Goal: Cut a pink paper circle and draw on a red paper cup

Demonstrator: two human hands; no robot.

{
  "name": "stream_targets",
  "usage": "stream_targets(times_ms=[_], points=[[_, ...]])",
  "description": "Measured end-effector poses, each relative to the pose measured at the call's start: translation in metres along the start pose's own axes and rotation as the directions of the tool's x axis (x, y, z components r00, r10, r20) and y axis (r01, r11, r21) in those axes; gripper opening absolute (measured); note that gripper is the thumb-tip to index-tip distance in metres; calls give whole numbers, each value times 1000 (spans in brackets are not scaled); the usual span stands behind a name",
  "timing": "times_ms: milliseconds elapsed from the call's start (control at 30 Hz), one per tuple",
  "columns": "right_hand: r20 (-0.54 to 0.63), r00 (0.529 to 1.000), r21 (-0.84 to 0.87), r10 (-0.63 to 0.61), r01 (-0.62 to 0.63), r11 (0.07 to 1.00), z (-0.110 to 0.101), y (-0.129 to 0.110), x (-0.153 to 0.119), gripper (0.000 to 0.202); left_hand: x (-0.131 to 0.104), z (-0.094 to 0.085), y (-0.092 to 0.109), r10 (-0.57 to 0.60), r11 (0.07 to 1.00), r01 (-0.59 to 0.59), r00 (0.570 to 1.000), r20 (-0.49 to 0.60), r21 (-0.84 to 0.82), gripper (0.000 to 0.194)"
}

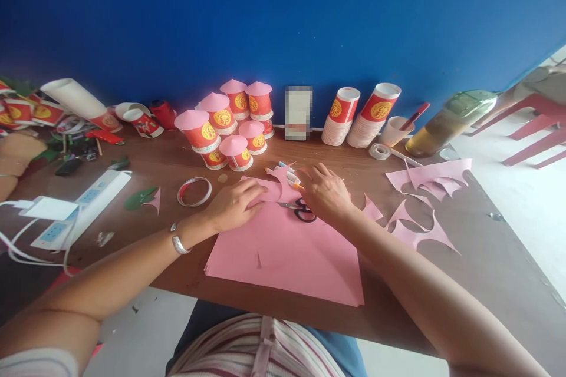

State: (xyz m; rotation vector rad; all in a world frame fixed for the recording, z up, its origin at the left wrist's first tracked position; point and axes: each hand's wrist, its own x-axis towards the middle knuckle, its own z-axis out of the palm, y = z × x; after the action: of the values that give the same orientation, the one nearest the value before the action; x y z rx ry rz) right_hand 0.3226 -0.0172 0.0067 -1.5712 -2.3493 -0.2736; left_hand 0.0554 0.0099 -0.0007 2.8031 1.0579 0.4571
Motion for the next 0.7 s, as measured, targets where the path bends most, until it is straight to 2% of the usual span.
stream_targets(times_ms=[100,233,467,600,700], points=[[39,999,90,12,-15,996,15,0,16,35,3,11,-2,70,996,-69,997,-12,47,18],[118,992,123,48,-62,990,29,2,25,32,2,17,-4,83,996,-81,996,-42,45,15],[110,984,49,140,-146,988,34,26,29,34,1,19,-7,76,996,-75,997,-16,46,20],[52,982,7,181,-181,983,43,37,27,36,0,19,-8,82,996,-81,997,-4,41,20],[16,983,0,184,-184,983,49,40,25,36,2,16,-7,67,994,-69,997,27,79,29]])
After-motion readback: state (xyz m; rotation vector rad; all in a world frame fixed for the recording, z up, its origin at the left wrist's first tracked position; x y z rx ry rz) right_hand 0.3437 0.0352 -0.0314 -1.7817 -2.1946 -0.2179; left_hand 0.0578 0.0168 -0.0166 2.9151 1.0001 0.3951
